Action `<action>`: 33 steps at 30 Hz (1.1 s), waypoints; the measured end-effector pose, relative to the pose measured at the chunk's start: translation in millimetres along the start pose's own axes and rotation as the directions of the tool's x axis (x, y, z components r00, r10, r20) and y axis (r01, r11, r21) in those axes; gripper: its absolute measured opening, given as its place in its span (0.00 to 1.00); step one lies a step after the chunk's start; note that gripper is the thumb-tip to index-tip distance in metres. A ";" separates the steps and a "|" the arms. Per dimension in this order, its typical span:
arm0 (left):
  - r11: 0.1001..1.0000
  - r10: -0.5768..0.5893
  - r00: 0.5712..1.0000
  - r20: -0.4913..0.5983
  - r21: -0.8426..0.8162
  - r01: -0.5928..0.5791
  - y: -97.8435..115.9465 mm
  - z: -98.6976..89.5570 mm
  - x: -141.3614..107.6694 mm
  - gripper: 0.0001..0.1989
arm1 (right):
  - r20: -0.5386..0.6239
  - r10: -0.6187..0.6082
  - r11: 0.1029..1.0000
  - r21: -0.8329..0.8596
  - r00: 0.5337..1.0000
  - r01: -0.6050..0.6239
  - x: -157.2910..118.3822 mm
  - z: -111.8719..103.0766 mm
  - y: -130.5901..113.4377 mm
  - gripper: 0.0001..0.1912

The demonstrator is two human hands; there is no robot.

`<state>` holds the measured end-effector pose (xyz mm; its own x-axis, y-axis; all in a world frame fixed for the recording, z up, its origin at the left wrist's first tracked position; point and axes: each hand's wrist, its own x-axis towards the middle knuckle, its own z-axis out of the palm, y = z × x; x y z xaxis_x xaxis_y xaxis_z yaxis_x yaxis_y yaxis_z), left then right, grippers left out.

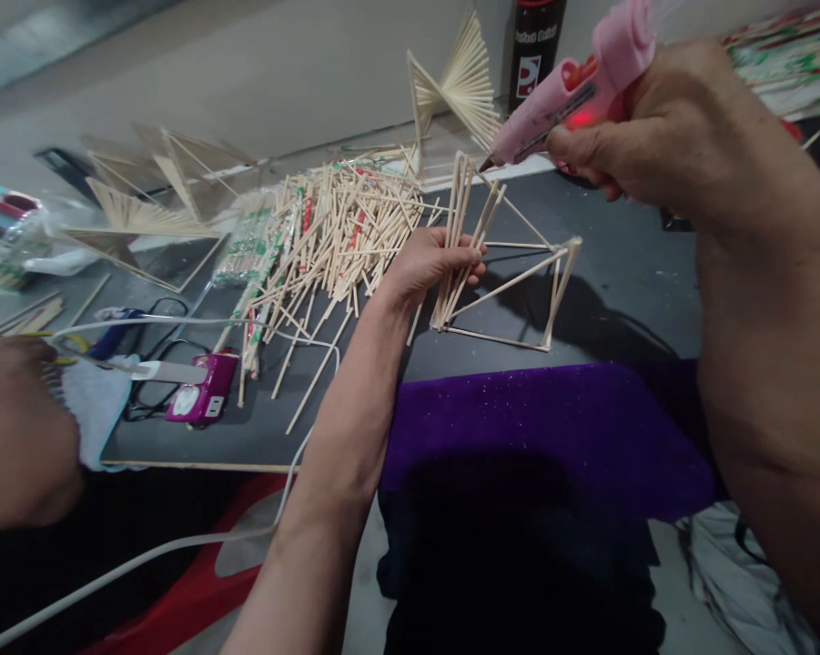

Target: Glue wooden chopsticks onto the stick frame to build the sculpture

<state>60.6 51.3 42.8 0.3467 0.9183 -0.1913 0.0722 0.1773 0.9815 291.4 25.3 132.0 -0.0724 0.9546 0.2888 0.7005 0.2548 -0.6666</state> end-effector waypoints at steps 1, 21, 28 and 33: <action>1.000 0.003 1.000 0.000 -0.001 -0.003 -0.3 -0.1 0.2 0.06 | -0.011 0.005 1.000 -0.014 1.000 -0.006 0.1 0.1 -0.1 0.21; 1.000 0.009 1.000 0.006 -0.016 -0.009 -0.5 -0.3 0.0 0.06 | 0.011 0.086 0.989 -0.123 0.996 -0.084 1.3 -0.8 -4.4 0.24; 1.000 -0.009 1.000 0.002 -0.008 0.009 1.9 0.6 -0.8 0.06 | -0.013 0.092 0.990 -0.108 0.996 -0.093 0.7 1.2 -5.6 0.22; 0.999 -0.025 0.999 -0.022 0.030 0.026 3.0 1.3 -0.7 0.07 | -0.004 0.054 0.995 -0.089 0.999 -0.054 0.8 1.2 -2.9 0.22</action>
<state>61.8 50.7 45.8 0.3239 0.9211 -0.2159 0.1092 0.1903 0.9756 288.5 25.5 133.4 -0.0317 0.9664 0.2550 0.7638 0.1880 -0.6175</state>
